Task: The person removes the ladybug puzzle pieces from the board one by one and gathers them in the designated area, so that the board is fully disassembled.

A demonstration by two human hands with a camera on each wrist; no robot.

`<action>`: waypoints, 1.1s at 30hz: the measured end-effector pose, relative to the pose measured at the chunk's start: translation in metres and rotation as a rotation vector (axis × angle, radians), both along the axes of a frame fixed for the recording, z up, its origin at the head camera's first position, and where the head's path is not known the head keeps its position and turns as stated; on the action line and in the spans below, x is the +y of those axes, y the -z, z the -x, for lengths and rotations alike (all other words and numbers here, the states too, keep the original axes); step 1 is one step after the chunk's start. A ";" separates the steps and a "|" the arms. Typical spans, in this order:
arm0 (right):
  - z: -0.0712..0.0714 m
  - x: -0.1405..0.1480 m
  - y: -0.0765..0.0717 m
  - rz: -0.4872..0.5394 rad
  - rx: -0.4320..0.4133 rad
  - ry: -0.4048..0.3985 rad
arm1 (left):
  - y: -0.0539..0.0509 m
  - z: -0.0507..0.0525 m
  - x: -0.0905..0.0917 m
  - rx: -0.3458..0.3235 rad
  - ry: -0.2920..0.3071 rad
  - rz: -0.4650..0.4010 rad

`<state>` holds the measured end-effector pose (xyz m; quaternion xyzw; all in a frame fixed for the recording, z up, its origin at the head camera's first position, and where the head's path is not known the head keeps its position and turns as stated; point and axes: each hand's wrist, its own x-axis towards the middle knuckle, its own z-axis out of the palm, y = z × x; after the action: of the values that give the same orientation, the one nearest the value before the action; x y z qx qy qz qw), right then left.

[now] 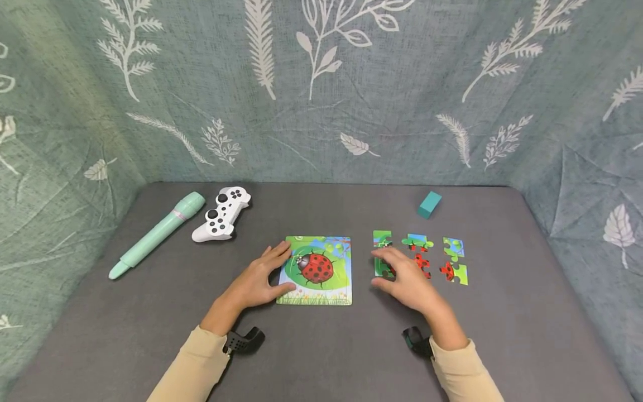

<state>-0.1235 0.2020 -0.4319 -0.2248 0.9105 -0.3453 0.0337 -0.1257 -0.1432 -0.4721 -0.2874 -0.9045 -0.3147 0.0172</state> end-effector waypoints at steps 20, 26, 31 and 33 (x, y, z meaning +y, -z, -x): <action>-0.004 -0.046 0.002 -0.069 -0.079 -0.203 | -0.008 -0.014 0.043 0.106 0.145 -0.006; -0.007 -0.048 0.008 -0.110 -0.032 -0.220 | -0.004 -0.022 0.052 0.149 0.234 0.020; -0.010 -0.047 0.015 -0.116 0.011 -0.231 | -0.003 -0.024 0.052 0.148 0.226 0.073; -0.011 -0.047 0.018 -0.115 0.026 -0.233 | -0.002 -0.024 0.051 0.135 0.223 0.091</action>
<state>-0.1127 0.1548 -0.4495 -0.3315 0.8968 -0.2835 0.0745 -0.1018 -0.0920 -0.4698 -0.4073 -0.8769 -0.2534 0.0300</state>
